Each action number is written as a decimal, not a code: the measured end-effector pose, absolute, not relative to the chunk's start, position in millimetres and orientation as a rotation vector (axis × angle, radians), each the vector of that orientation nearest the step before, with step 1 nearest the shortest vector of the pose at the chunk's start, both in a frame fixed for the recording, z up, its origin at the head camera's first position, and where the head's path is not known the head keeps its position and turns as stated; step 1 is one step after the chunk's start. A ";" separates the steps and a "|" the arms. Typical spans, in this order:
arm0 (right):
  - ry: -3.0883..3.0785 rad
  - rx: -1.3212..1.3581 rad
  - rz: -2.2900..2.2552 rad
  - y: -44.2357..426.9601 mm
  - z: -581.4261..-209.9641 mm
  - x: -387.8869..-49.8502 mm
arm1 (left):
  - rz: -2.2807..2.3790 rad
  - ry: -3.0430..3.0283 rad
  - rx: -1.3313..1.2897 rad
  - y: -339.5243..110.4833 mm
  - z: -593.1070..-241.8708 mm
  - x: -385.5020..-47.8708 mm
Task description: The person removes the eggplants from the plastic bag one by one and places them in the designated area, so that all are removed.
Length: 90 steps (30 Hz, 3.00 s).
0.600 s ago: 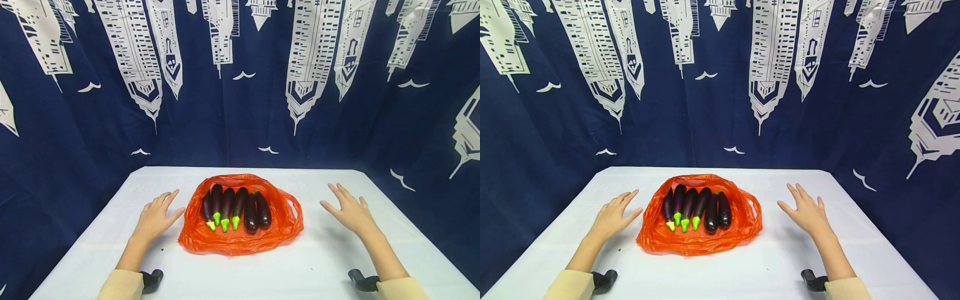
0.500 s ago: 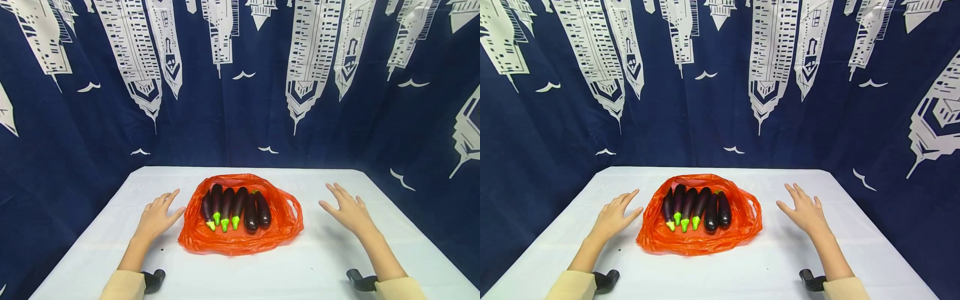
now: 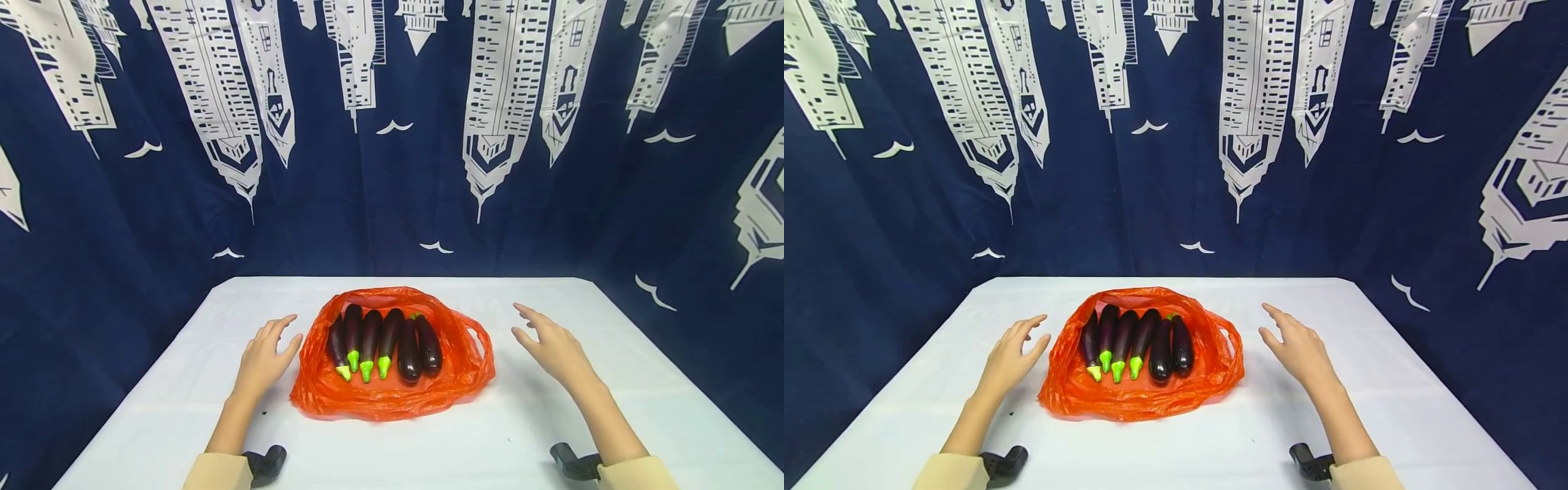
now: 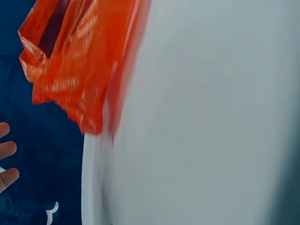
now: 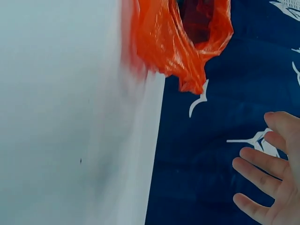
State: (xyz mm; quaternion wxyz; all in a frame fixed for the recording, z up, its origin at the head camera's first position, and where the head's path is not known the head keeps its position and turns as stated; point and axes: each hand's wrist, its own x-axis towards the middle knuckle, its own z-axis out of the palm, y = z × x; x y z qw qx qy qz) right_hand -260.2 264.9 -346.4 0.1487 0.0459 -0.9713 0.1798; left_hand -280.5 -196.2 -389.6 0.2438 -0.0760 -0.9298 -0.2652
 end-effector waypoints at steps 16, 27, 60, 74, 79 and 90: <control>-2.602 0.210 0.722 239.1 -355.7 -261.3 | -1.143 -2.363 -0.109 -167.6 -393.3 -282.1; -2.521 0.290 0.881 209.0 -368.2 -266.3 | -1.365 -2.168 -0.075 -142.2 -415.9 -284.7; -2.551 0.498 0.888 154.5 -406.0 -282.6 | -1.501 -2.240 -0.176 -146.4 -441.5 -290.8; -2.608 0.459 0.985 152.8 -423.6 -282.1 | -1.558 -2.225 -0.146 -146.9 -443.3 -289.2; -2.651 0.473 1.025 148.9 -429.3 -281.6 | -1.594 -2.220 -0.108 -147.3 -442.4 -287.5; -2.697 0.490 0.989 148.4 -437.6 -280.7 | -1.571 -2.236 -0.128 -146.4 -444.0 -289.1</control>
